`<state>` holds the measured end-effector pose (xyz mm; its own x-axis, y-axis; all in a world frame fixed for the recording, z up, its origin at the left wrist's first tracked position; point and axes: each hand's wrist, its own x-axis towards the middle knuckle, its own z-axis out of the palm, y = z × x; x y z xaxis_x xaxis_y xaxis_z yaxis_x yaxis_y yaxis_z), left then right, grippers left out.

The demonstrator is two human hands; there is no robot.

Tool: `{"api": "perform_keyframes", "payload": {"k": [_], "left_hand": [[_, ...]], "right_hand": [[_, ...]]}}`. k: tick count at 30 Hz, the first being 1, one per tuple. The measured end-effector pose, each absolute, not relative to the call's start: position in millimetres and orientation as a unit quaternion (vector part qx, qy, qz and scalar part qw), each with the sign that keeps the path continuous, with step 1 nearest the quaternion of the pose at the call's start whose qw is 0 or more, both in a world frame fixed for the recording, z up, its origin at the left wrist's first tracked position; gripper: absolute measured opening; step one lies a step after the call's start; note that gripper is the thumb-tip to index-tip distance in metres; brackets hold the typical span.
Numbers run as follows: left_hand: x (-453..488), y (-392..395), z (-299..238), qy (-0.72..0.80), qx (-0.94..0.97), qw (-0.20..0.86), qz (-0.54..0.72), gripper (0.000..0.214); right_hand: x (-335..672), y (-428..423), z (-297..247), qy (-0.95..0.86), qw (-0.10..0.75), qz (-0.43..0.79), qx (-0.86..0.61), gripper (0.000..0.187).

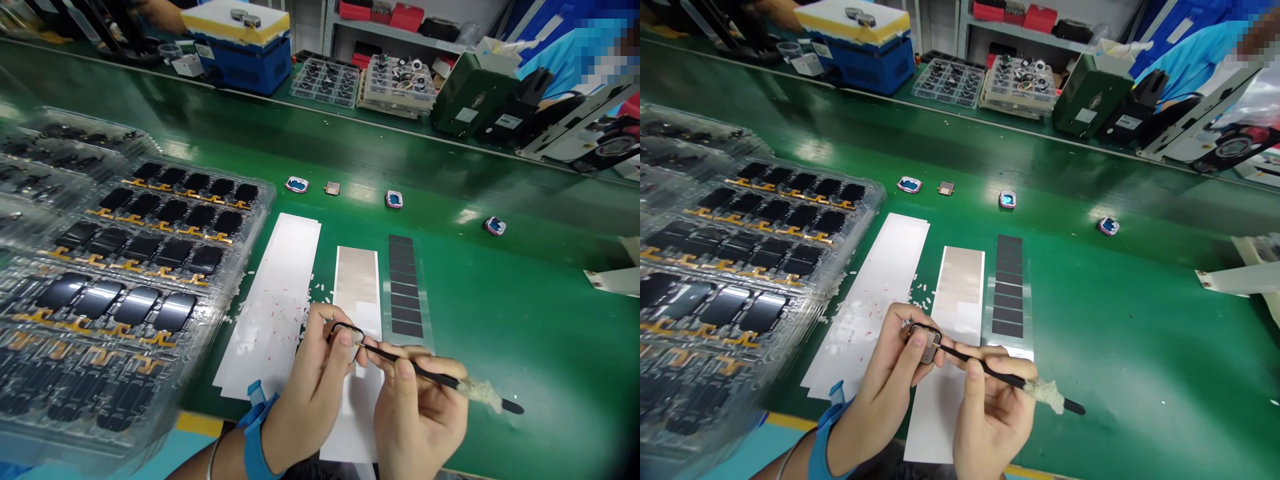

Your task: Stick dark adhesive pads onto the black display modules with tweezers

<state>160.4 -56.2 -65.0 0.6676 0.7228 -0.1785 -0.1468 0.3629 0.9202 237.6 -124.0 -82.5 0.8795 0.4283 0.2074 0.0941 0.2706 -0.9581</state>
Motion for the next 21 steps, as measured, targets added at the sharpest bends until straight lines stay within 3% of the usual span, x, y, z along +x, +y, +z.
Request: {"api": "perform_keyframes", "payload": {"k": [21], "left_hand": [[162.8,-50.2,-74.1,0.325,0.525,0.739,0.268,0.014]], "right_hand": [[244.6,-136.5,-78.8,-0.212,0.764,0.144,-0.592,0.01]]}}
